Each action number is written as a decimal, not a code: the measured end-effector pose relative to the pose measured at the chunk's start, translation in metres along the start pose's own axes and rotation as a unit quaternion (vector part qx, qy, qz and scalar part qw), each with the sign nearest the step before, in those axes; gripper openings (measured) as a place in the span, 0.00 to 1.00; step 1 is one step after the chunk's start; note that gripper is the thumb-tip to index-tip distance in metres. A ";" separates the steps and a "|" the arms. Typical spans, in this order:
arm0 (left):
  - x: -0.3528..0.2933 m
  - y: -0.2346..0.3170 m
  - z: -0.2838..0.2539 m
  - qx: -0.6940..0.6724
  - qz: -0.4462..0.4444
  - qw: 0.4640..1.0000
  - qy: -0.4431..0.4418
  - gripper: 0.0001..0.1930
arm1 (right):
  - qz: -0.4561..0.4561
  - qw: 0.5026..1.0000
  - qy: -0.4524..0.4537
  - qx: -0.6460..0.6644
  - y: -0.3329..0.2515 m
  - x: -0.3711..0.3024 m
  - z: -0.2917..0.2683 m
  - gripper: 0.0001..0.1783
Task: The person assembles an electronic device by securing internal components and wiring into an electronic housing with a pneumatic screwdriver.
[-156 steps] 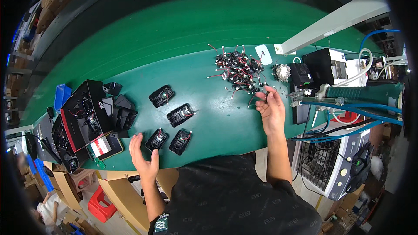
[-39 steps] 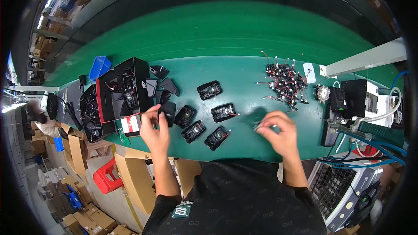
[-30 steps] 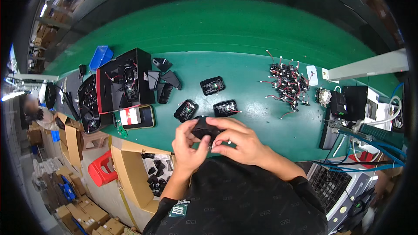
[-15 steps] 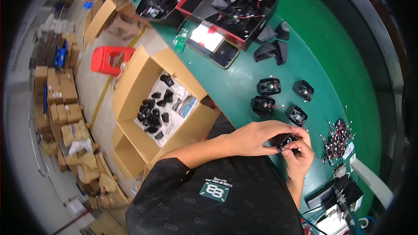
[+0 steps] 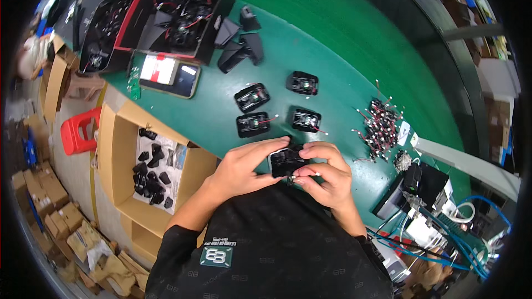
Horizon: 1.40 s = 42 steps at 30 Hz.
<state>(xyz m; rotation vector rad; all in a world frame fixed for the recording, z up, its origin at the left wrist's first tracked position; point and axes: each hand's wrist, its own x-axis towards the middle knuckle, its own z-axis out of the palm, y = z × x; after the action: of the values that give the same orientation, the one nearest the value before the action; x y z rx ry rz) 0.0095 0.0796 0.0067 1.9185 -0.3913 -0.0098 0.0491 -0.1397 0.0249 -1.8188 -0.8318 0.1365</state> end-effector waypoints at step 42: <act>0.022 0.019 0.011 0.235 0.160 0.957 0.053 0.27 | 0.107 0.976 0.140 -0.125 -0.013 0.020 -0.005 0.08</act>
<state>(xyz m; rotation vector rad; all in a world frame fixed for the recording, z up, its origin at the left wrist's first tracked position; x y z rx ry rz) 0.0226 0.0574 0.0236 2.2856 -0.6737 0.4329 0.0604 -0.1290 0.0439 -2.1030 -0.4700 -0.0906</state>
